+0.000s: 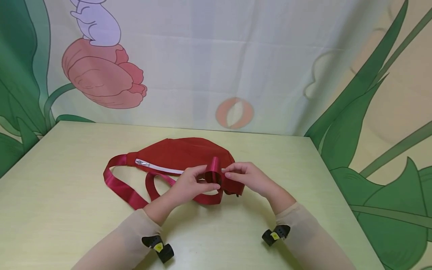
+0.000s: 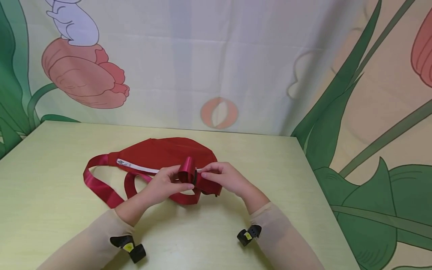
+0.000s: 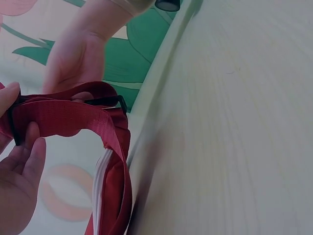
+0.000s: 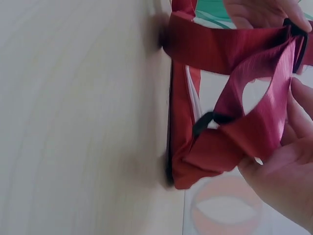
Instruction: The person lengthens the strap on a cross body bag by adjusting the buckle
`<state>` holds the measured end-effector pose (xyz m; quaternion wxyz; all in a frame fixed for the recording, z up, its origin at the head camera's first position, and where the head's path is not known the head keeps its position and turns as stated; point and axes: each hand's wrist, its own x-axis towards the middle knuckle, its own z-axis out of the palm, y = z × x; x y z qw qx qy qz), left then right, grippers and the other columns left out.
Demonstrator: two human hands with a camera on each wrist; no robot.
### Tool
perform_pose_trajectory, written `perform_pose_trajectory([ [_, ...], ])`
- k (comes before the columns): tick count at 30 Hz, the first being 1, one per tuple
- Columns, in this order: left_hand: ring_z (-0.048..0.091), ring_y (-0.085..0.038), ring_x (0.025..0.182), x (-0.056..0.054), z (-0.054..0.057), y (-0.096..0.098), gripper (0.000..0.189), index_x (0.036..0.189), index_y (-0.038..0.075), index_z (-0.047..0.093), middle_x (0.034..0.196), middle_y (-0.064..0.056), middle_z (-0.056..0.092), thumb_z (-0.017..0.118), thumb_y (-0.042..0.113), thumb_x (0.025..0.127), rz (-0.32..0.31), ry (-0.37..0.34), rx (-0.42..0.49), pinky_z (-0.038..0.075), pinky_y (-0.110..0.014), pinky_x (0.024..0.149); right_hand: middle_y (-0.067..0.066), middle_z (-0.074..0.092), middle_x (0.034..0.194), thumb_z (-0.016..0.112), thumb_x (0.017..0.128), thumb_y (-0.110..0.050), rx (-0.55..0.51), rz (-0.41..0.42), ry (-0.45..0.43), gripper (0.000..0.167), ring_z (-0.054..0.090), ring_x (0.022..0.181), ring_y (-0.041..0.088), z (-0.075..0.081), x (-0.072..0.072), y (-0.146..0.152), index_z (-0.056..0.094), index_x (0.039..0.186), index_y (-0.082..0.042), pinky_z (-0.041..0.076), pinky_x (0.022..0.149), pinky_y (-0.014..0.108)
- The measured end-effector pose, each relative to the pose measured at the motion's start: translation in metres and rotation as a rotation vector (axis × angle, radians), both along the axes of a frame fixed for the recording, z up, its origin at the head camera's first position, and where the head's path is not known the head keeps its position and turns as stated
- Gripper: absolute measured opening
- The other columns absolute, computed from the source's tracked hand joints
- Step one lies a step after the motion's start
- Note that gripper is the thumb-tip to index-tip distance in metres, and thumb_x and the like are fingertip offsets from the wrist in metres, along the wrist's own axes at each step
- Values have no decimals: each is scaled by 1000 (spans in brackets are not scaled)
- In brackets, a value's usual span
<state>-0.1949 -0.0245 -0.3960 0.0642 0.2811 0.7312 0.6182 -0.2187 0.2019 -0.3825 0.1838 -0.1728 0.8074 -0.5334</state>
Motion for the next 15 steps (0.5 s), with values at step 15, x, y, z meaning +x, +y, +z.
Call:
perform_pose_trajectory([
  [15, 64, -21, 87, 0, -4, 1, 37, 113, 5, 62, 101, -8, 66, 75, 13, 79, -11, -9, 11, 52, -33, 79, 8, 65, 104, 59, 92, -20, 8, 21, 38, 26, 62, 94, 22, 3, 2, -1, 64, 113, -5, 50, 82, 36],
])
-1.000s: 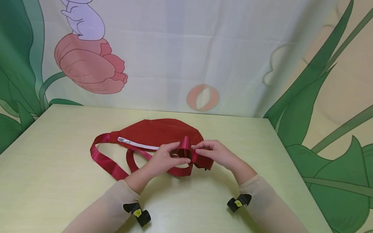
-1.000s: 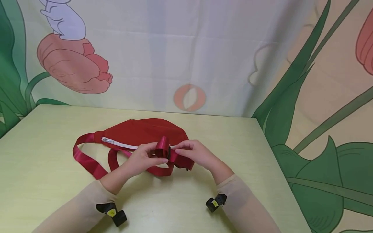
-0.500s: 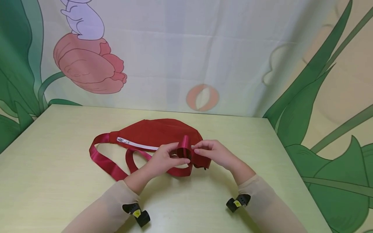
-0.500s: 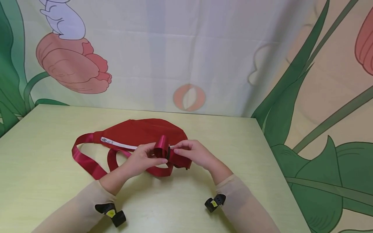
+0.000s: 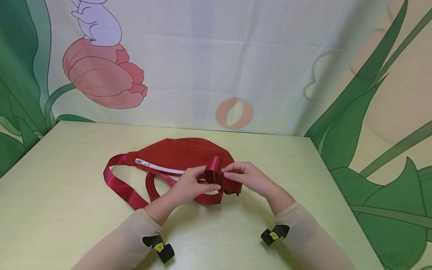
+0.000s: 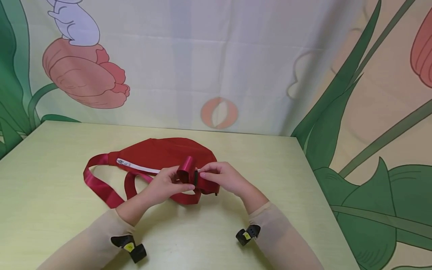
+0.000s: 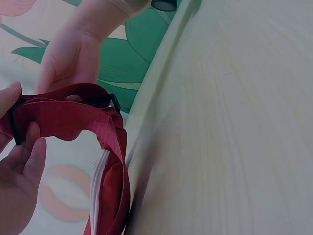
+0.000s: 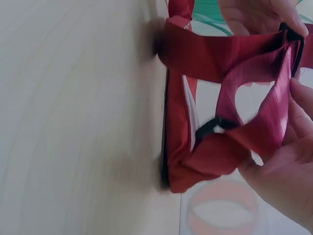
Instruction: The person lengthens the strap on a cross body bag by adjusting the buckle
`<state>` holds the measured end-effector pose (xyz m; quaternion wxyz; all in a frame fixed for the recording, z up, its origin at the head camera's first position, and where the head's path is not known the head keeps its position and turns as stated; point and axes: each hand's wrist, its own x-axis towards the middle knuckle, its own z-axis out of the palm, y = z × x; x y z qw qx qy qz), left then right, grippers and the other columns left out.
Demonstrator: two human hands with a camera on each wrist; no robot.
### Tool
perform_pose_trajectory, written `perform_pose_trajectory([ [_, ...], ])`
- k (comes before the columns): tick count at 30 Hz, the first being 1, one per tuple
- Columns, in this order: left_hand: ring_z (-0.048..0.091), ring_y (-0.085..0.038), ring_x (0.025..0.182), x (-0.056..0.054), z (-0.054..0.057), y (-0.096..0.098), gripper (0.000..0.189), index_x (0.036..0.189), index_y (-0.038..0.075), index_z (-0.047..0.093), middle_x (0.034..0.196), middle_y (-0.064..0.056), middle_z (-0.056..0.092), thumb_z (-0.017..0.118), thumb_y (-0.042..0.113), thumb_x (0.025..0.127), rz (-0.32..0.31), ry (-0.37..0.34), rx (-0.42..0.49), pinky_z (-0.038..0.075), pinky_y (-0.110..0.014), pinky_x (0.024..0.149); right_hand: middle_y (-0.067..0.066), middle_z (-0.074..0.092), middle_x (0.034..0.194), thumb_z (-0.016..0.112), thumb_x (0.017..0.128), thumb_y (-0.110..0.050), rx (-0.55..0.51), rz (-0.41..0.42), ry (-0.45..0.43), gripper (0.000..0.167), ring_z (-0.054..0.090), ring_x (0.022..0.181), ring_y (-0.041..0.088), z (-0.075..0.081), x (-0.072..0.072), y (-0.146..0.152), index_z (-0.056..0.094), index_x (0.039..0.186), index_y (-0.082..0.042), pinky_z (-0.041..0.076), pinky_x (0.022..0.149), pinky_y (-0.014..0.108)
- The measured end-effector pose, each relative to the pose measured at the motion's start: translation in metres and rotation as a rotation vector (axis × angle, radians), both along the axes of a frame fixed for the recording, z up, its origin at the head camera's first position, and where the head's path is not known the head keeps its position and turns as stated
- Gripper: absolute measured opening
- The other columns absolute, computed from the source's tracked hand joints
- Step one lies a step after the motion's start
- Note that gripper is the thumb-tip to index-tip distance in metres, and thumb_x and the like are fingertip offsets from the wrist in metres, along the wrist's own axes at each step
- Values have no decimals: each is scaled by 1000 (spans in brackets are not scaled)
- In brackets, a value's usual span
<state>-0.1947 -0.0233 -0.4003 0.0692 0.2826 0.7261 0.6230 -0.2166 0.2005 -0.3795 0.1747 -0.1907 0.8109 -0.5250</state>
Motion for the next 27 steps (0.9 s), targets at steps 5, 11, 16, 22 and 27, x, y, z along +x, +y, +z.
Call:
perform_pose_trajectory([
  [5, 65, -21, 86, 0, 3, -2, 36, 112, 6, 63, 99, -7, 67, 75, 13, 79, 24, 5, 1, 52, -33, 78, 8, 65, 104, 59, 92, -19, 9, -14, -12, 23, 62, 92, 23, -1, -2, 4, 64, 110, -5, 48, 84, 39],
  [11, 64, -22, 88, 0, 4, 0, 38, 114, 4, 62, 100, -9, 66, 75, 13, 80, 5, -23, 15, 52, -33, 80, 9, 65, 101, 59, 92, -18, -20, -15, -4, 23, 61, 92, 24, 0, -3, 1, 64, 109, -3, 48, 85, 41],
  [16, 63, -22, 89, 1, 4, 1, 37, 114, 3, 62, 103, -10, 66, 74, 12, 80, 1, -28, 0, 51, -33, 81, 8, 65, 100, 58, 93, -18, -18, -20, 3, 22, 60, 93, 23, 3, -2, -3, 64, 108, -3, 48, 84, 38],
  [22, 64, -22, 87, 0, 6, -2, 35, 112, 5, 63, 101, -9, 67, 74, 13, 80, 25, -21, -2, 51, -34, 79, 7, 65, 104, 59, 93, -20, 3, -15, 1, 24, 59, 96, 22, 1, -4, 3, 63, 111, -5, 45, 89, 40],
  [27, 63, -23, 90, -2, 5, -1, 41, 118, 6, 60, 105, -9, 66, 74, 15, 81, 15, -47, 15, 51, -34, 80, 7, 64, 102, 59, 93, -20, -17, 5, 12, 22, 58, 97, 24, 0, -5, 4, 63, 107, -5, 45, 88, 40],
])
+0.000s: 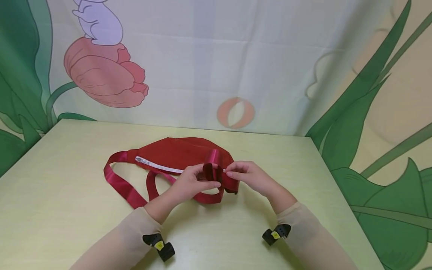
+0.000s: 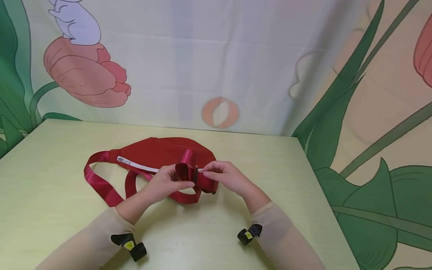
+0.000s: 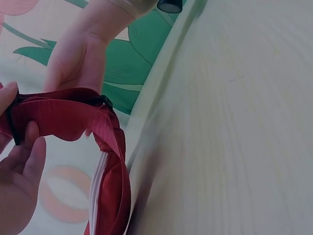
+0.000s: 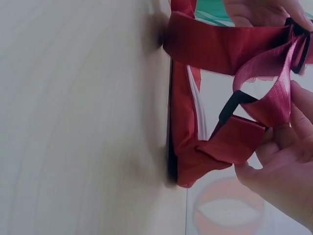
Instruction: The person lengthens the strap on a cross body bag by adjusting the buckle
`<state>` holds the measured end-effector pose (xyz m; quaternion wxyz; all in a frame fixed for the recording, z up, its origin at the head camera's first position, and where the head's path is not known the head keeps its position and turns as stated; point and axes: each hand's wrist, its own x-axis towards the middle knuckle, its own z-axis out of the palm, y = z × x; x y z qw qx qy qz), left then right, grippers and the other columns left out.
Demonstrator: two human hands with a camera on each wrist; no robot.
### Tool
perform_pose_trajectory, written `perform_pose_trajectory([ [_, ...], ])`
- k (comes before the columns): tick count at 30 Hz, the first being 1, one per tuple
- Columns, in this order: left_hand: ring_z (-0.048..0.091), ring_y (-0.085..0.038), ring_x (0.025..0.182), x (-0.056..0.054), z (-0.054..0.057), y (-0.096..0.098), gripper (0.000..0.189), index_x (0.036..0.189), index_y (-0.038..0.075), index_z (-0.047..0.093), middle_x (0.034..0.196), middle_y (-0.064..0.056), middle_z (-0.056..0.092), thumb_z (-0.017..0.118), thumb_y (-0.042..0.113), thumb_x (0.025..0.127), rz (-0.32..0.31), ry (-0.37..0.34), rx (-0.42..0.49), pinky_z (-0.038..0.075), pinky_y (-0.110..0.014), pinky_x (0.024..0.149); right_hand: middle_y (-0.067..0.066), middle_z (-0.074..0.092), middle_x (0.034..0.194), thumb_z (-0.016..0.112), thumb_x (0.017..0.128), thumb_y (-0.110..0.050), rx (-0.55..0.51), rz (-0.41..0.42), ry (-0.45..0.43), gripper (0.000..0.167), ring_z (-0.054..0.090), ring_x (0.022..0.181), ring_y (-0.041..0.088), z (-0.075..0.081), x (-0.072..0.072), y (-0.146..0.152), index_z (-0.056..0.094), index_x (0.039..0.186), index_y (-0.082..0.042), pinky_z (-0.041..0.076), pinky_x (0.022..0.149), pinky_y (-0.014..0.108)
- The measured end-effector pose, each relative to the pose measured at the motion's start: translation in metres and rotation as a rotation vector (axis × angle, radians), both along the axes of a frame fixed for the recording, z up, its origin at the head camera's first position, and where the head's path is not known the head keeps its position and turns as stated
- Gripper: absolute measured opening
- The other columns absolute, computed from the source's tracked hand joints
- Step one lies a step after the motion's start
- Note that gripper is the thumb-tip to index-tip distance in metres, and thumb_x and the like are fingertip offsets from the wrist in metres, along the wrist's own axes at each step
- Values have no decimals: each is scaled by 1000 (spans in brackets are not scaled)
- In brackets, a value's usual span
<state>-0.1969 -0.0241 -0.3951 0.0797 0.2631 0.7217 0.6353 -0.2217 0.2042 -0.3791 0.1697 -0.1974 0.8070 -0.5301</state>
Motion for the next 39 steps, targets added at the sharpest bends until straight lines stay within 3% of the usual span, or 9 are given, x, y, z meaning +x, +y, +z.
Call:
perform_pose_trajectory([
  [6, 63, -22, 92, 1, 0, 2, 41, 118, 8, 61, 108, -7, 65, 74, 16, 81, -11, 3, -23, 51, -33, 81, 7, 63, 110, 51, 97, -24, -26, 21, -9, 28, 55, 106, 24, 1, 1, -4, 59, 116, -5, 37, 97, 48],
  [14, 62, -18, 90, 2, 1, 3, 39, 116, 11, 62, 103, -2, 66, 75, 17, 80, -25, 102, -77, 51, -35, 81, 9, 62, 114, 48, 98, -25, -33, 121, -29, 35, 57, 105, 23, 2, 2, -5, 56, 124, -4, 38, 97, 47],
  [18, 61, -16, 88, 2, 0, 5, 40, 115, 11, 60, 101, -1, 65, 76, 18, 79, -17, 179, -126, 51, -34, 79, 8, 63, 110, 51, 96, -24, -44, 103, -55, 32, 58, 101, 23, 0, 1, -4, 57, 121, -4, 40, 95, 45],
  [25, 59, -16, 84, 2, -2, 7, 45, 115, 8, 56, 98, -2, 63, 78, 18, 77, 0, 231, -198, 51, -33, 74, 6, 64, 101, 54, 95, -21, -77, 80, -103, 26, 59, 96, 22, -3, -3, -2, 59, 110, -1, 42, 91, 40],
  [29, 59, -16, 82, 2, -1, 5, 38, 111, 11, 61, 93, 0, 64, 77, 18, 77, 34, 257, -214, 51, -33, 76, 9, 65, 106, 51, 96, -22, -122, 112, -118, 30, 58, 101, 25, -5, -4, 1, 58, 116, 0, 36, 96, 47],
  [33, 61, -18, 85, 1, 0, 1, 34, 111, 10, 64, 98, 0, 64, 75, 18, 80, 30, 279, -241, 50, -33, 79, 9, 65, 112, 50, 97, -24, -146, 139, -143, 37, 57, 107, 26, -6, -4, 2, 54, 126, -2, 31, 100, 50],
  [39, 60, -21, 88, 0, -2, -6, 36, 113, 8, 64, 100, -1, 63, 75, 13, 80, 54, 327, -299, 51, -32, 76, 10, 64, 113, 51, 97, -26, -164, 149, -142, 40, 57, 106, 26, -8, -4, 4, 53, 127, -1, 35, 98, 46],
])
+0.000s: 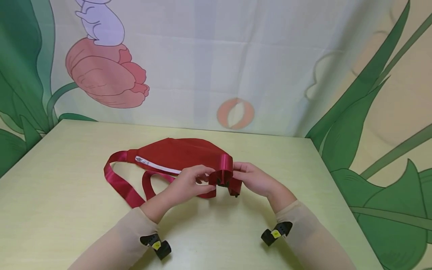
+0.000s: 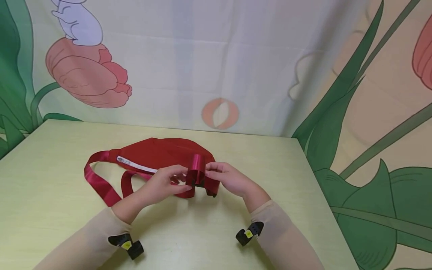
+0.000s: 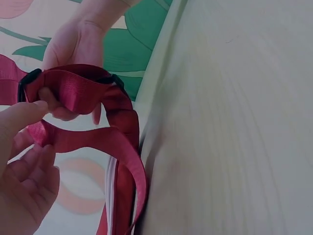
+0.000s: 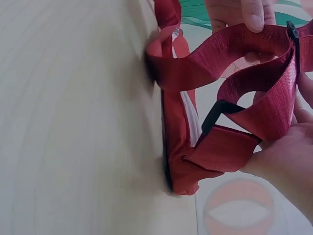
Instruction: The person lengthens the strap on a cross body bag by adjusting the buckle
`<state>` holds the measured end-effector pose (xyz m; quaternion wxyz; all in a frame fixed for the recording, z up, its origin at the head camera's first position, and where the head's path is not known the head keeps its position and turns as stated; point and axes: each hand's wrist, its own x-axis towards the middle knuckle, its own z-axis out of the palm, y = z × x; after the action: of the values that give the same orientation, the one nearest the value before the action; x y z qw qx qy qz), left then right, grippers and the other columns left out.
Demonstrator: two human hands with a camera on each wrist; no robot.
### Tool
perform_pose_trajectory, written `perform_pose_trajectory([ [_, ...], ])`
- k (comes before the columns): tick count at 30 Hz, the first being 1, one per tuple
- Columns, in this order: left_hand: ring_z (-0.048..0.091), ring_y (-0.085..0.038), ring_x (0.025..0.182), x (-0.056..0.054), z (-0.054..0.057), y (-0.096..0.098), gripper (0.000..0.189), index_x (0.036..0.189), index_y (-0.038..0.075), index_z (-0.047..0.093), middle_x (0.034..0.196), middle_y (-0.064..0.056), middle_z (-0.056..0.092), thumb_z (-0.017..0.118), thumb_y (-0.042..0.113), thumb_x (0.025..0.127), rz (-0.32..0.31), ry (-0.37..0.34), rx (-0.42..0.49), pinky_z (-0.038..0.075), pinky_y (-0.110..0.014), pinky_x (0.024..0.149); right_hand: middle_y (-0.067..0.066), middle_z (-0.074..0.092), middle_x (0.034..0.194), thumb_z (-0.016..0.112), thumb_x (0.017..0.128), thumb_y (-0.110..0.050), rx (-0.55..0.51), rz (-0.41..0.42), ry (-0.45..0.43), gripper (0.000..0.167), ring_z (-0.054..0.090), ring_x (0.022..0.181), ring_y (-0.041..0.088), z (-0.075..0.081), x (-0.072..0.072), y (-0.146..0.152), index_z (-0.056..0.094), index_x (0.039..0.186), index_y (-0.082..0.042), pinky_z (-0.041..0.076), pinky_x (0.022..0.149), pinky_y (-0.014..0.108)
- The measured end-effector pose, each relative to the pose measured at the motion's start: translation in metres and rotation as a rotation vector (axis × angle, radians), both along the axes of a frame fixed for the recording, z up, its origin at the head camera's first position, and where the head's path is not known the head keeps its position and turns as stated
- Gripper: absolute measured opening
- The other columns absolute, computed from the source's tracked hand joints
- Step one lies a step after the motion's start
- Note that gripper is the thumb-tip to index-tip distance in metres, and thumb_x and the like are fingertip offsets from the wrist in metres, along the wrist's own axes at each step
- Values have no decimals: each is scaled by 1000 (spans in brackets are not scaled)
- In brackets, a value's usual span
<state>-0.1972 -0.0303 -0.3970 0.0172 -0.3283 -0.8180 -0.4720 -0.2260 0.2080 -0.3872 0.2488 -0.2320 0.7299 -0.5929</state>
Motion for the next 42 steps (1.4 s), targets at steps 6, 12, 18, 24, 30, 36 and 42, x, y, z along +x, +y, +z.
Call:
perform_pose_trajectory([
  [6, 59, -25, 83, 0, 0, 7, 39, 115, 8, 62, 101, -3, 63, 75, 12, 79, -31, 3, 68, 51, -33, 72, 10, 63, 111, 49, 97, -22, 0, -8, -1, 34, 58, 104, 26, 0, 0, -1, 53, 123, 1, 35, 99, 47],
  [12, 60, -23, 83, -1, -1, 3, 31, 107, 8, 66, 97, -1, 63, 75, 8, 78, 33, 80, 1, 52, -31, 73, 9, 64, 107, 49, 97, -20, 14, -16, -26, 30, 59, 100, 26, 1, 1, -1, 54, 118, 1, 38, 96, 43],
  [18, 59, -14, 84, -5, -6, -3, 34, 109, 6, 65, 101, -2, 64, 76, 10, 77, 68, 150, -82, 51, -26, 74, 10, 63, 110, 50, 97, -20, 2, -15, -22, 35, 56, 106, 27, 0, 2, 1, 52, 123, 2, 36, 98, 45],
  [24, 60, -14, 88, -3, -3, 8, 39, 112, 8, 62, 104, -1, 61, 78, 10, 76, -23, 86, 44, 51, -24, 76, 8, 63, 107, 48, 97, -15, -47, 9, -35, 31, 56, 104, 25, 1, 3, -1, 51, 120, 5, 38, 97, 43],
  [30, 58, -13, 79, -4, -4, 1, 37, 110, 7, 64, 102, -2, 62, 78, 10, 76, 45, 130, -32, 51, -26, 71, 7, 64, 104, 48, 97, -15, -27, -10, -28, 30, 58, 102, 25, 2, 2, 1, 52, 120, 4, 40, 94, 41],
  [36, 56, -13, 75, -1, -1, 4, 45, 118, 8, 61, 104, -1, 60, 78, 12, 76, 21, 116, -29, 51, -26, 67, 6, 64, 104, 48, 97, -16, -12, -13, -17, 28, 55, 103, 25, 3, 2, 1, 53, 117, 3, 38, 95, 42],
  [42, 55, -12, 72, 0, 1, 7, 40, 113, 9, 62, 102, -1, 60, 77, 10, 76, -6, 122, 20, 49, -24, 64, 6, 63, 105, 49, 97, -17, -23, 2, -27, 30, 54, 105, 24, 3, 2, -1, 53, 118, 4, 37, 97, 42],
])
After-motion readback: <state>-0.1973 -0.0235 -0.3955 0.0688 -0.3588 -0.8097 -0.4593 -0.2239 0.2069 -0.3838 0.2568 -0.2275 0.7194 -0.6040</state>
